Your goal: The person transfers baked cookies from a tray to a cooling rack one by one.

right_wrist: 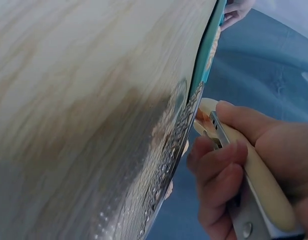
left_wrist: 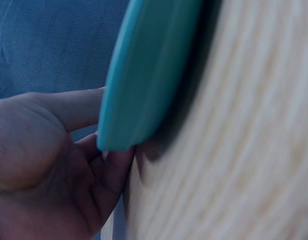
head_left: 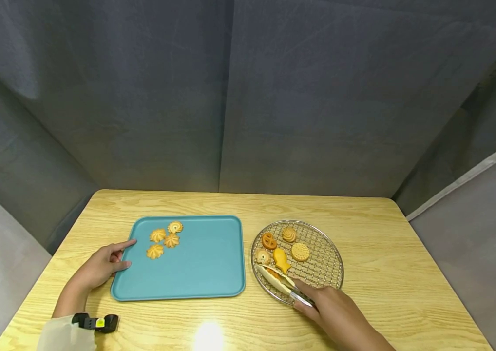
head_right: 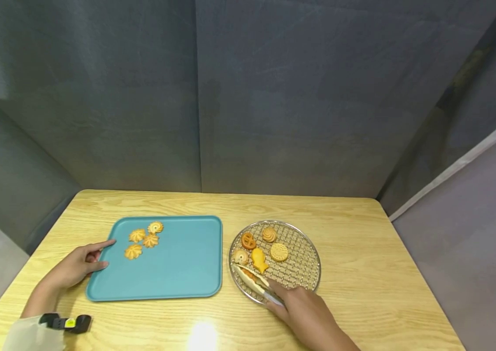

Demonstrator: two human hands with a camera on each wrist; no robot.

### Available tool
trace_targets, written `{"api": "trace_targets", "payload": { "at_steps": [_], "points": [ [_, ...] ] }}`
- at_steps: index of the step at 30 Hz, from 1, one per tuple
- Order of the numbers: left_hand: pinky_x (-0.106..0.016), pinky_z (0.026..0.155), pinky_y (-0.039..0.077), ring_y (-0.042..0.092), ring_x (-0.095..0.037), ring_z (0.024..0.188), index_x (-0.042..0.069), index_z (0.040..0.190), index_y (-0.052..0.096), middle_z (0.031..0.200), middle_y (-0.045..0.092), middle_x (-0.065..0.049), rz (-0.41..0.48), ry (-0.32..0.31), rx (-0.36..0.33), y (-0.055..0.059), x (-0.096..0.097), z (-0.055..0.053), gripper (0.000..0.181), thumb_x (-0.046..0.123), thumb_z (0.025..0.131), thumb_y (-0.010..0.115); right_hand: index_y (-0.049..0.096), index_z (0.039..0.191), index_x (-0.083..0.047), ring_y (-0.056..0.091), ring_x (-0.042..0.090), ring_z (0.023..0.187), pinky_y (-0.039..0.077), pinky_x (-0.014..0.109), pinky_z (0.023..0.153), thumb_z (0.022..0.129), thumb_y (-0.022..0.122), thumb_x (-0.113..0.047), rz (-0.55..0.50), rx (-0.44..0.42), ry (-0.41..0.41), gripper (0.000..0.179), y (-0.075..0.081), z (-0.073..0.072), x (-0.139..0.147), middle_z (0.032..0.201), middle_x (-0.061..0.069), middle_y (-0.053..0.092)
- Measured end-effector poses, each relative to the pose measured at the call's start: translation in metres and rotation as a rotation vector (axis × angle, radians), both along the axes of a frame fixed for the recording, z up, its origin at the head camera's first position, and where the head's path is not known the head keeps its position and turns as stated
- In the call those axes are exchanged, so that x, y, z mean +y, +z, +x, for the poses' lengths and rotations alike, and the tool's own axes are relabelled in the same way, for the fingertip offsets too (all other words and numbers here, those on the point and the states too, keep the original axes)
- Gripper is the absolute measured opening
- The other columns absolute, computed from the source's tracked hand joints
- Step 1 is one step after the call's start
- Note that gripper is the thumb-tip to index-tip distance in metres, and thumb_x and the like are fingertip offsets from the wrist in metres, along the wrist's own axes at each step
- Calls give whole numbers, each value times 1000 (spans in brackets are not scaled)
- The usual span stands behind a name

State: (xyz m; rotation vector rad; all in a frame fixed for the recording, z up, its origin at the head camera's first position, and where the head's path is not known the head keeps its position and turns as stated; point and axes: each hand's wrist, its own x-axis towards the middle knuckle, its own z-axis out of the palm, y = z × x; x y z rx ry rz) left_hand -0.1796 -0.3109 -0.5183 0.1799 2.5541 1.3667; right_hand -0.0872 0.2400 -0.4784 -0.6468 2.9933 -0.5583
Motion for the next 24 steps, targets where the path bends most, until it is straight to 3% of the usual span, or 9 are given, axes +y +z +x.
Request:
{"api": "trace_targets", "payload": {
  "at_steps": [10, 24],
  "points": [
    [-28, 54, 42, 37, -14, 60, -5, 156, 39, 86, 42, -10, -9, 8, -12, 0, -1, -1, 65, -2, 97, 66, 66, 140, -12, 74, 16, 93, 59, 41, 79, 99, 66, -47, 50, -19, -16, 54, 9, 2, 7, 112, 5, 77],
    [-27, 54, 42, 38, -14, 62, -5, 155, 41, 87, 43, -11, -19, 21, -13, 0, 0, 0, 64, -3, 97, 67, 66, 139, -9, 75, 21, 90, 59, 43, 75, 94, 72, -47, 51, -80, -22, 59, 18, 2, 9, 110, 9, 77]
  ]
}}
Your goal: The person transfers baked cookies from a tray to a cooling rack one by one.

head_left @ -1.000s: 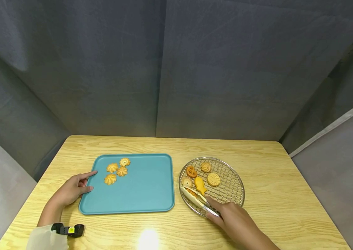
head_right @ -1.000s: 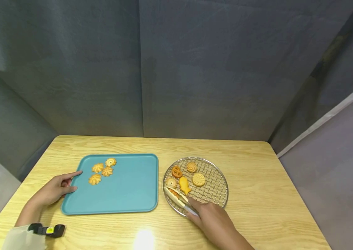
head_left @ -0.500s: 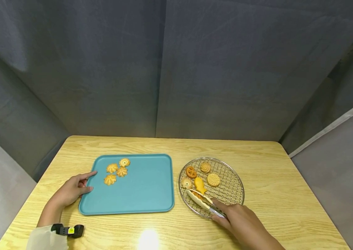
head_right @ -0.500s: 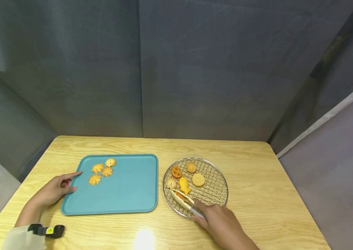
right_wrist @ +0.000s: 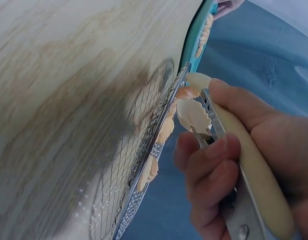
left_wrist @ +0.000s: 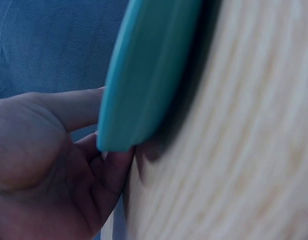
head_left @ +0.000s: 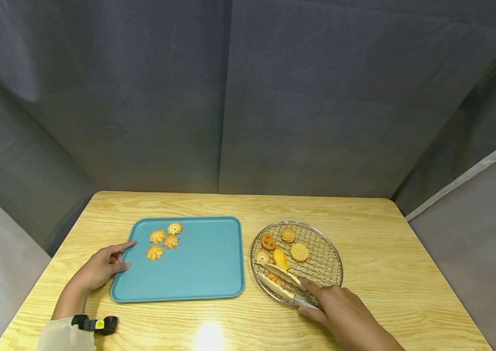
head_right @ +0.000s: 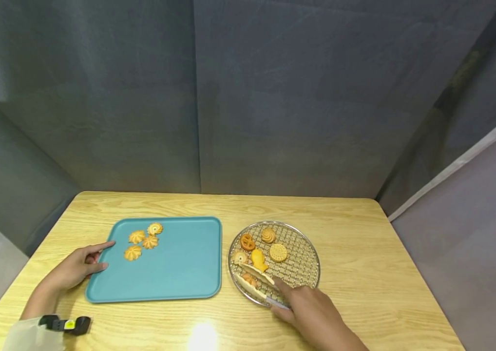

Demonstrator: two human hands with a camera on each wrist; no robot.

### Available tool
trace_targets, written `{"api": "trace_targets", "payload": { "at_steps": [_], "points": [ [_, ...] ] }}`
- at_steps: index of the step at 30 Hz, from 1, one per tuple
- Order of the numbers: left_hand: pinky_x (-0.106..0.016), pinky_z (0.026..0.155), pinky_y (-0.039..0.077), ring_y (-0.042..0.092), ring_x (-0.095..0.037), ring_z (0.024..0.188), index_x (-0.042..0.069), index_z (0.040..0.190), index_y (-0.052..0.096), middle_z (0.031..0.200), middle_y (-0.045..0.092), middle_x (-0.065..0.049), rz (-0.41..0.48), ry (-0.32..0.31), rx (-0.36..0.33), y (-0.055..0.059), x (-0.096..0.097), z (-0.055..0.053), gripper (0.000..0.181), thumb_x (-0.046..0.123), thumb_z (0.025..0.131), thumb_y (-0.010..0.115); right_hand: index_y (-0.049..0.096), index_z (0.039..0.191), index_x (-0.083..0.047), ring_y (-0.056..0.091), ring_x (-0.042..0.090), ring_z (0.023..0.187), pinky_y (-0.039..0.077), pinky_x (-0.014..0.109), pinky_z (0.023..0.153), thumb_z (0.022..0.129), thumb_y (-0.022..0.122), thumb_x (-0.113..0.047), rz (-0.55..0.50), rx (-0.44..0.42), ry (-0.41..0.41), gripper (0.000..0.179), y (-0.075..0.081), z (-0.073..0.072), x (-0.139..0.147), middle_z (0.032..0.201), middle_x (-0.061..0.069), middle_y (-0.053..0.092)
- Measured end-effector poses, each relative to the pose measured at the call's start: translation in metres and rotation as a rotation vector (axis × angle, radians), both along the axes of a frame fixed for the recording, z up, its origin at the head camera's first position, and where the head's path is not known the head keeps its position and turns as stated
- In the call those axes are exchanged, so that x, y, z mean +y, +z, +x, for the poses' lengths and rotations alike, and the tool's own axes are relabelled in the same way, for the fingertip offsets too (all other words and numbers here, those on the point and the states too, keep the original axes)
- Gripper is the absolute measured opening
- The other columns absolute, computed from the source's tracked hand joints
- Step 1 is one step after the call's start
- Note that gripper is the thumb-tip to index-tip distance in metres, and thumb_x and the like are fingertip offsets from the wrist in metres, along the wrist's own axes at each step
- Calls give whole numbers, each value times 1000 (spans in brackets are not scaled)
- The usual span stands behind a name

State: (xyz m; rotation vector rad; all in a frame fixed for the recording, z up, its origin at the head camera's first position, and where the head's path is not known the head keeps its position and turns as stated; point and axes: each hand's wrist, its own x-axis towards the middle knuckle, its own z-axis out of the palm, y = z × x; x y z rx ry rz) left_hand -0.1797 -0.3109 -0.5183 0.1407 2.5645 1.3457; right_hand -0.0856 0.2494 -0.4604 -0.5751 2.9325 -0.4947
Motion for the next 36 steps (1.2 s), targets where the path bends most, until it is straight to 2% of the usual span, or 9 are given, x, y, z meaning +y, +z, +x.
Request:
{"api": "trace_targets", "payload": {
  "at_steps": [1, 3, 5, 8, 19, 22, 27, 30, 36],
  "points": [
    [-27, 54, 42, 37, -14, 62, -5, 155, 41, 87, 43, -11, 0, 0, 0, 0, 0, 0, 64, -3, 97, 67, 66, 140, -9, 75, 20, 91, 59, 42, 75, 94, 72, -48, -1, -4, -2, 60, 0, 0, 0, 110, 9, 77],
    [-27, 54, 42, 37, -14, 61, -5, 155, 41, 87, 43, -11, 4, -3, -1, 0, 0, 0, 64, -3, 97, 67, 65, 141, -11, 71, 12, 82, 57, 38, 71, 94, 71, -51, -5, -19, -3, 62, 1, 0, 1, 100, 1, 77],
    [-27, 54, 41, 37, -14, 61, -5, 155, 40, 87, 43, -11, 6, -4, -3, 0, 0, 0, 64, -3, 97, 67, 64, 142, -12, 62, 5, 75, 53, 35, 67, 94, 71, -53, -10, -34, -3, 64, 2, 0, 1, 90, -6, 72],
    [-27, 54, 41, 37, -14, 61, -5, 155, 40, 86, 43, -11, 8, -6, -3, 1, 0, 0, 64, -3, 97, 67, 62, 144, -12, 49, 2, 68, 47, 32, 64, 93, 70, -55, -19, -65, 1, 67, 4, 0, 2, 78, -12, 62],
    [-27, 54, 42, 37, -15, 62, -5, 155, 41, 86, 43, -11, 5, -4, 0, 3, 1, 0, 64, -2, 97, 67, 62, 143, -11, 50, 3, 71, 48, 31, 66, 91, 72, -55, -55, -72, -2, 69, 6, 1, 5, 86, -10, 66],
    [-27, 54, 41, 37, -15, 61, -5, 155, 41, 86, 43, -11, 4, -3, 1, 4, 1, 2, 64, -2, 97, 67, 62, 144, -10, 48, 2, 69, 47, 30, 64, 91, 72, -56, -61, -75, -7, 72, 4, 0, 6, 78, -12, 61],
    [-27, 54, 41, 38, -15, 62, -6, 155, 41, 86, 42, -11, -9, 16, 6, 7, 4, 12, 64, -3, 97, 67, 58, 147, -6, 41, 0, 58, 43, 27, 59, 91, 72, -55, -65, -81, -9, 76, 1, -2, 8, 61, -14, 42],
    [-27, 54, 41, 37, -15, 63, -5, 155, 41, 87, 42, -11, -18, 30, 6, 9, 6, 17, 64, -3, 97, 67, 57, 148, -5, 37, 0, 53, 40, 26, 56, 91, 73, -53, -61, -73, -11, 76, 0, -4, 9, 59, -14, 41],
    [-27, 54, 41, 38, -15, 63, -5, 155, 42, 87, 43, -11, -21, 30, 10, 8, 5, 17, 63, -3, 97, 67, 55, 150, -8, 40, 1, 54, 41, 26, 57, 90, 73, -57, -66, -130, -33, 80, 5, -4, 10, 60, -11, 45]
  ]
}}
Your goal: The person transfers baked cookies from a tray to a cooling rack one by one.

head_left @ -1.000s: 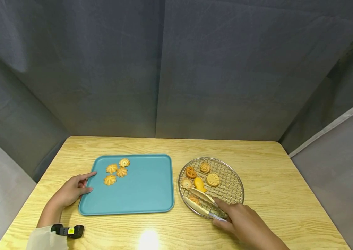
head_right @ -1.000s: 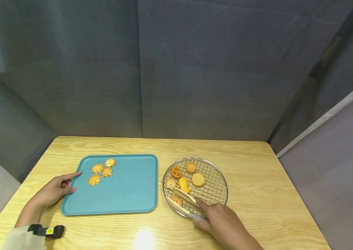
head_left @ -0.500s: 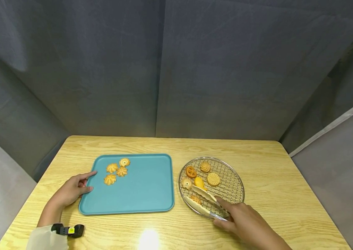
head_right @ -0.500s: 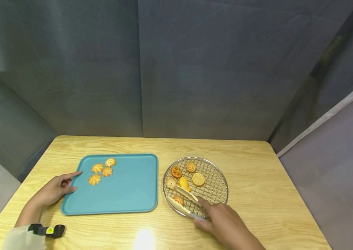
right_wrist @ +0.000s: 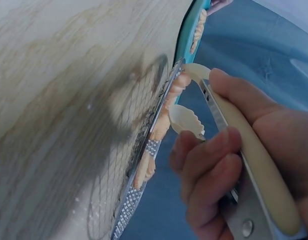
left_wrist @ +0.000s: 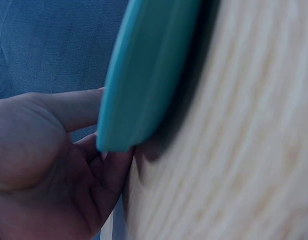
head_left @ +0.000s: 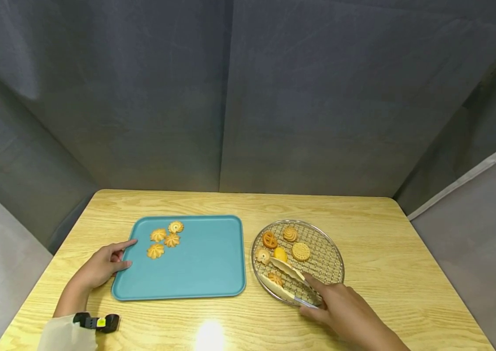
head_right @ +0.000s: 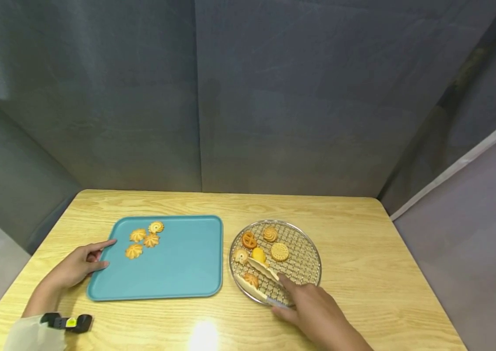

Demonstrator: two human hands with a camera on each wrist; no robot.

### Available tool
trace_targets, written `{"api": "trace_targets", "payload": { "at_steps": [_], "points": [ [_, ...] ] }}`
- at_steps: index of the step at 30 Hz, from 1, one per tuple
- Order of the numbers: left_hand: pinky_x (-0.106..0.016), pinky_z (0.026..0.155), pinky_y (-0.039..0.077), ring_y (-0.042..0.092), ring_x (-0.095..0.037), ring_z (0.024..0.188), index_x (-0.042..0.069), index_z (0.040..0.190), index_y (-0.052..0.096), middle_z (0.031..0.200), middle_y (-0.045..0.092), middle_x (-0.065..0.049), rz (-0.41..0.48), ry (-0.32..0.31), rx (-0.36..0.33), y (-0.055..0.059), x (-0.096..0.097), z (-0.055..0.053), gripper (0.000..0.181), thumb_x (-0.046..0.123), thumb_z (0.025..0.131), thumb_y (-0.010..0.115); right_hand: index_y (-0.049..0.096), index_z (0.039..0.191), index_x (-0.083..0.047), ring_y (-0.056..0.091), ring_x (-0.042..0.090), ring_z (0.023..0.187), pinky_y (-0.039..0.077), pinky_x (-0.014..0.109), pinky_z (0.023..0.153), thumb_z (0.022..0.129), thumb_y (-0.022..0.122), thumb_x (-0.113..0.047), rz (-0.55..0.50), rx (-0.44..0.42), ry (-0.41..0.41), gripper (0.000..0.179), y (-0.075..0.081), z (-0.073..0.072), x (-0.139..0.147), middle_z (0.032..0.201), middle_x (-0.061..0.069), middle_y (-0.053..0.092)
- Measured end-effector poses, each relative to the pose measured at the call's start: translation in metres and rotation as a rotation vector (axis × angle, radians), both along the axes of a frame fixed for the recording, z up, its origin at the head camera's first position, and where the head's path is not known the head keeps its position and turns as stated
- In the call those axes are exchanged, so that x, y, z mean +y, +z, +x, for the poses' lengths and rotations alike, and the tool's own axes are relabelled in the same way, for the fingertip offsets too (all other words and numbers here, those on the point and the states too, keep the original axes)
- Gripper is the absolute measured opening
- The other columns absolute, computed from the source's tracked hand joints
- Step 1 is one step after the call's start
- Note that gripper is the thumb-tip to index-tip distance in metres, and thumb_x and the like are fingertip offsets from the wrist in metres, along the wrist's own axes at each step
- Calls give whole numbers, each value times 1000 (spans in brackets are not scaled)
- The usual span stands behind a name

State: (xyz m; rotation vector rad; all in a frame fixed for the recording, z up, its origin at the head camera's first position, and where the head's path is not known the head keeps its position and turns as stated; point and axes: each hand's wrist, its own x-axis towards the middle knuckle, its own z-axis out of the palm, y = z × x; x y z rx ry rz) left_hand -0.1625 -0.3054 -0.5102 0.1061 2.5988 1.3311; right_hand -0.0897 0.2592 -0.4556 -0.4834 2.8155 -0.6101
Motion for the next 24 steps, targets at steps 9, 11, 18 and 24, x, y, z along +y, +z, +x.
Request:
{"api": "trace_targets", "payload": {
  "at_steps": [9, 11, 18, 24],
  "points": [
    [-27, 54, 42, 38, -15, 63, -6, 155, 42, 87, 44, -11, 4, -50, 2, -3, -5, -24, 63, -3, 97, 66, 60, 147, -13, 50, 2, 66, 50, 33, 69, 88, 73, -61, 56, -10, -58, 77, 10, 6, -1, 69, -6, 57],
    [-27, 54, 42, 39, -15, 63, -6, 154, 42, 87, 44, -11, 4, -53, 4, -3, -5, -25, 63, -3, 97, 67, 60, 146, -12, 50, 0, 68, 51, 33, 71, 89, 73, -61, 44, 5, -42, 76, 11, 7, 0, 71, -9, 58],
    [-27, 54, 41, 38, -15, 62, -5, 155, 42, 86, 43, -11, 6, -67, 7, -3, -7, -29, 63, -2, 97, 67, 59, 146, -7, 38, 0, 55, 41, 26, 59, 90, 73, -57, -12, 35, -14, 76, 10, 8, 0, 59, -13, 43],
    [-27, 54, 41, 37, -15, 62, -6, 155, 41, 86, 43, -11, 13, -77, 6, -4, -7, -33, 63, -3, 97, 66, 55, 149, -5, 37, 0, 52, 38, 25, 54, 90, 74, -55, -46, 6, -14, 80, 9, 8, -4, 60, -14, 46]
  ]
}}
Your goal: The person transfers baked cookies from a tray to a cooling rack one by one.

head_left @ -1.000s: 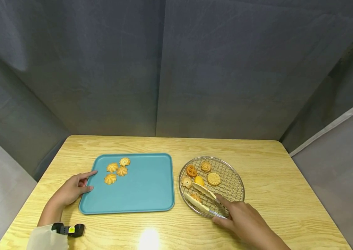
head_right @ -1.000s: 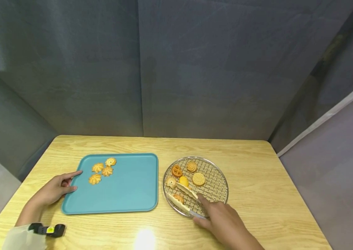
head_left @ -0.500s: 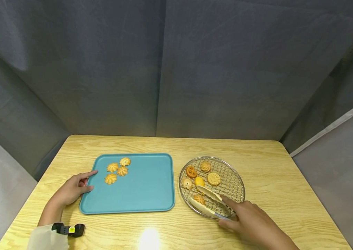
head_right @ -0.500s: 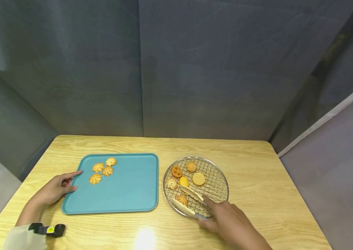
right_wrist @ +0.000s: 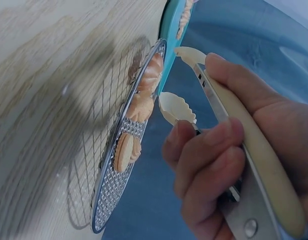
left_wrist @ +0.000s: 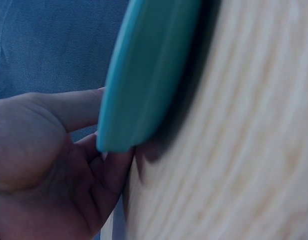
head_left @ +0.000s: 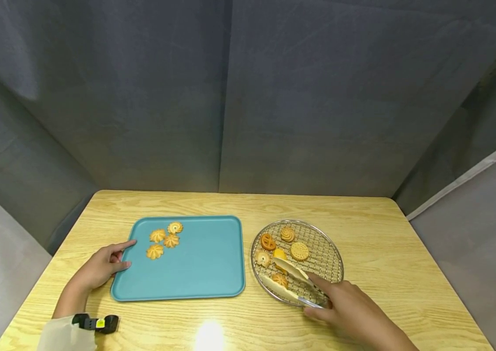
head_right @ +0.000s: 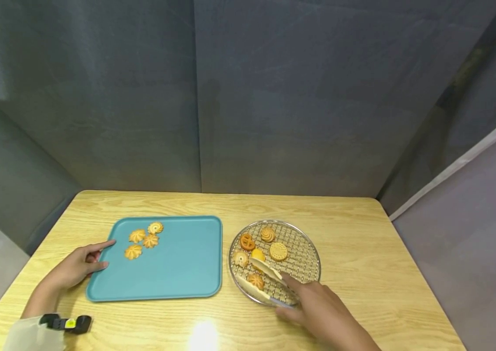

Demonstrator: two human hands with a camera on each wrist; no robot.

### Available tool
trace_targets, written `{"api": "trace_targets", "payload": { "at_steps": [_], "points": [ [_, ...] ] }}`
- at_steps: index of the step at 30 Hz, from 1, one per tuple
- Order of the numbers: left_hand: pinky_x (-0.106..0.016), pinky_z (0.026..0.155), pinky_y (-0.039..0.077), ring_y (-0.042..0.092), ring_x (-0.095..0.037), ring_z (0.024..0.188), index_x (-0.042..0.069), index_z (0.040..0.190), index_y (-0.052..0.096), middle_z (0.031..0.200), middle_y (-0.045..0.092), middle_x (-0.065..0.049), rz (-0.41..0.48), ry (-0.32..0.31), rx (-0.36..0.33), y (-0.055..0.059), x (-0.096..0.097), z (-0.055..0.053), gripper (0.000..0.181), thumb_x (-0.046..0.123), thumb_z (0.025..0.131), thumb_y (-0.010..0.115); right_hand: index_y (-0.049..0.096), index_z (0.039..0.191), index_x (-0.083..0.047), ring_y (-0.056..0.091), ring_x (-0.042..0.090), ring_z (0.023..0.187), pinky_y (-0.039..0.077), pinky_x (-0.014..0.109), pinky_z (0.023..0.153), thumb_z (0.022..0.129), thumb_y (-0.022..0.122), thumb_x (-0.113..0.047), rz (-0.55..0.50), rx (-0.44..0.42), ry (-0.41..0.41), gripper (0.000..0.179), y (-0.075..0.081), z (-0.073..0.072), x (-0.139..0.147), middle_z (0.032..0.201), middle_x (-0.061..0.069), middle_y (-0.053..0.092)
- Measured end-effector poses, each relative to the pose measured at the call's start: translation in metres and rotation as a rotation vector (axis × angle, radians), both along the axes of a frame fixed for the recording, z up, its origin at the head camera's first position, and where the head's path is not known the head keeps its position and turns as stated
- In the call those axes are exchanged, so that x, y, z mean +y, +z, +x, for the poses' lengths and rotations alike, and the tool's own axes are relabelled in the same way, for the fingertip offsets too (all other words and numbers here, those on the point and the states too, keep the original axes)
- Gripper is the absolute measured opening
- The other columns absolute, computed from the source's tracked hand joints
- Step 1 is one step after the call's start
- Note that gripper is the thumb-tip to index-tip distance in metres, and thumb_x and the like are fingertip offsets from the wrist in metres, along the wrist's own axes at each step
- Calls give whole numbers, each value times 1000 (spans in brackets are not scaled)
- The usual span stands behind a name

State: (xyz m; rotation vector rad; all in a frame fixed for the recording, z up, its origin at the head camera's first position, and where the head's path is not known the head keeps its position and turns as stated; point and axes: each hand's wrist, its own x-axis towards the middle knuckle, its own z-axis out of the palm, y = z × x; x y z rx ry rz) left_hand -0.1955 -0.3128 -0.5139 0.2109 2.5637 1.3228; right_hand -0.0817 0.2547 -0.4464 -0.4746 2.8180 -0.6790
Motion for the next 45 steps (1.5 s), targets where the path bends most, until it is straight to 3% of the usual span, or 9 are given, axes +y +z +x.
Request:
{"api": "trace_targets", "payload": {
  "at_steps": [22, 32, 45],
  "points": [
    [-27, 54, 40, 37, -14, 61, -5, 155, 41, 86, 42, -11, 13, -6, -2, -3, -3, -2, 64, -2, 97, 67, 54, 152, -10, 32, 2, 49, 35, 25, 49, 88, 74, -60, 21, 4, 16, 83, 1, -29, -31, 55, -14, 44],
    [-27, 54, 40, 36, -14, 61, -5, 156, 41, 85, 42, -10, 15, -5, -7, -5, -3, -2, 65, -1, 97, 67, 55, 150, -8, 39, 2, 47, 38, 25, 44, 89, 77, -52, -5, 25, 65, 78, -3, -45, -49, 58, -13, 49],
    [-27, 54, 41, 37, -14, 61, -4, 156, 41, 86, 43, -11, 3, -7, -2, -6, -4, -3, 64, -1, 97, 67, 50, 154, -9, 35, 5, 48, 35, 27, 45, 92, 77, -47, 26, 26, 97, 77, -9, -63, -73, 57, -10, 42]
  ]
}}
